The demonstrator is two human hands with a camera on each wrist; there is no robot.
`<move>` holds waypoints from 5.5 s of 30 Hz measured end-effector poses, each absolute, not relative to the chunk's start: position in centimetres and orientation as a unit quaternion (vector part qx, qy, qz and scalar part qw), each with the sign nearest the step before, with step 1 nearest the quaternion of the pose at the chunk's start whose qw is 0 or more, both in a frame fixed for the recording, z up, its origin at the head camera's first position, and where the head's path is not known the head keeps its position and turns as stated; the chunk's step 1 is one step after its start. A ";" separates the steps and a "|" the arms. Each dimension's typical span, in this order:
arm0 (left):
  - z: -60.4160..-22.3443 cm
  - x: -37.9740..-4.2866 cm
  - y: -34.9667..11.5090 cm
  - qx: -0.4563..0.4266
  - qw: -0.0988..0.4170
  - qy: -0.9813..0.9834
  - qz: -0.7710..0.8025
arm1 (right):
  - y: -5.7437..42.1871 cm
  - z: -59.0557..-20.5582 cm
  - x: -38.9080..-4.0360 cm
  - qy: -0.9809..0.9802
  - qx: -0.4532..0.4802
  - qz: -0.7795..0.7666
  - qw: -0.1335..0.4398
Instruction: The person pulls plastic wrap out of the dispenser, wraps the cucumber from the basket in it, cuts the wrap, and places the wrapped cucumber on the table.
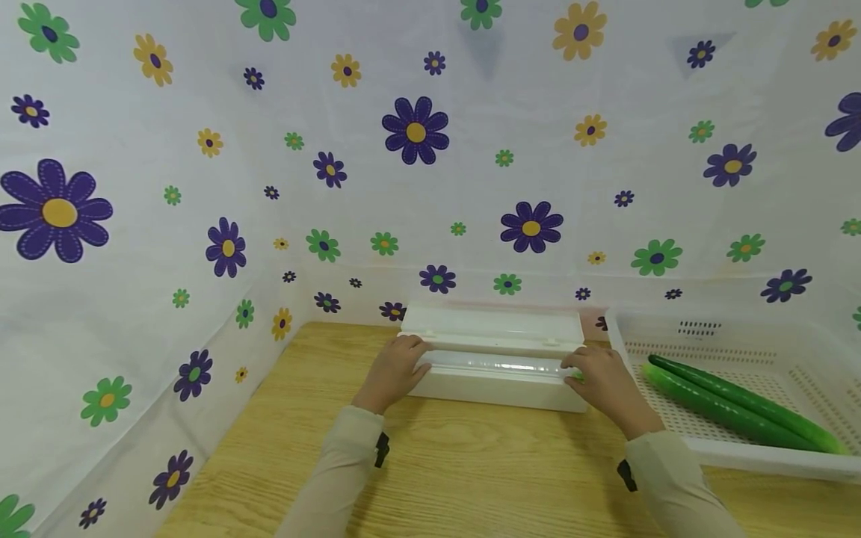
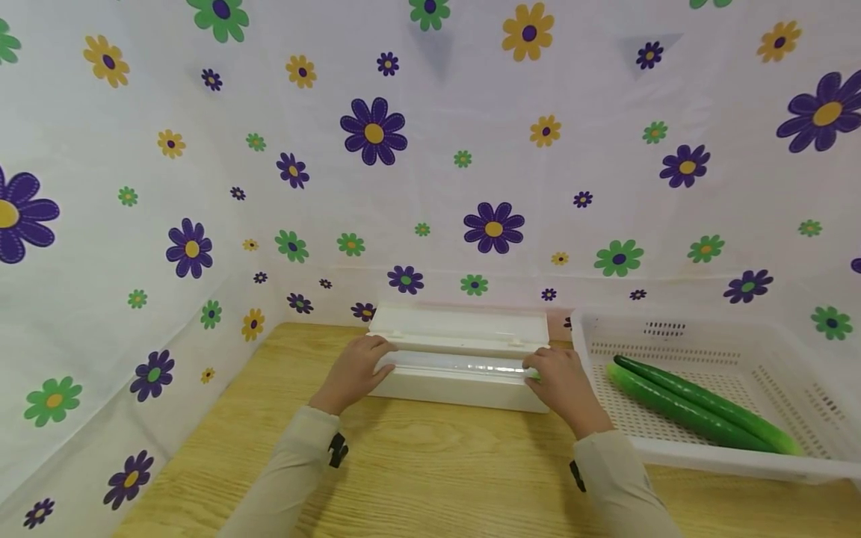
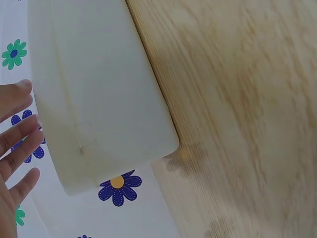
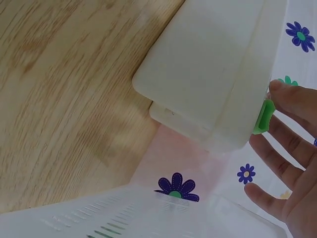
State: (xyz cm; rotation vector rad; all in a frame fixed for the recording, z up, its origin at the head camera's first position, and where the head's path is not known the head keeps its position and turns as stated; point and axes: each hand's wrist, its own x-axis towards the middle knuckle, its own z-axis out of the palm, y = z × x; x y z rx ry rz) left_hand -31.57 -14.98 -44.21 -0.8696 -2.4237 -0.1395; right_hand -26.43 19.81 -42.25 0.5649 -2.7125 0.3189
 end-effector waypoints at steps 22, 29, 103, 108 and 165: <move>-44.9 -32.1 -16.0 -0.302 0.270 -0.912 -0.062 | 18.9 -42.2 -26.8 -0.966 0.142 0.096 0.195; -44.7 -32.1 -16.1 -0.305 0.224 -0.922 -0.085 | 18.9 -42.0 -26.9 -0.967 0.122 0.096 0.201; -43.7 -34.0 -16.2 -0.306 0.240 -0.915 -0.108 | 18.1 -41.4 -28.8 -0.961 0.093 0.232 0.122; -44.1 -34.3 -16.0 -0.309 0.238 -0.914 -0.112 | 18.1 -41.4 -28.8 -0.960 0.096 0.231 0.124; -40.6 -33.5 -15.6 -0.205 0.396 -0.890 -0.091 | 19.3 -38.5 -28.7 -0.929 0.107 0.254 0.246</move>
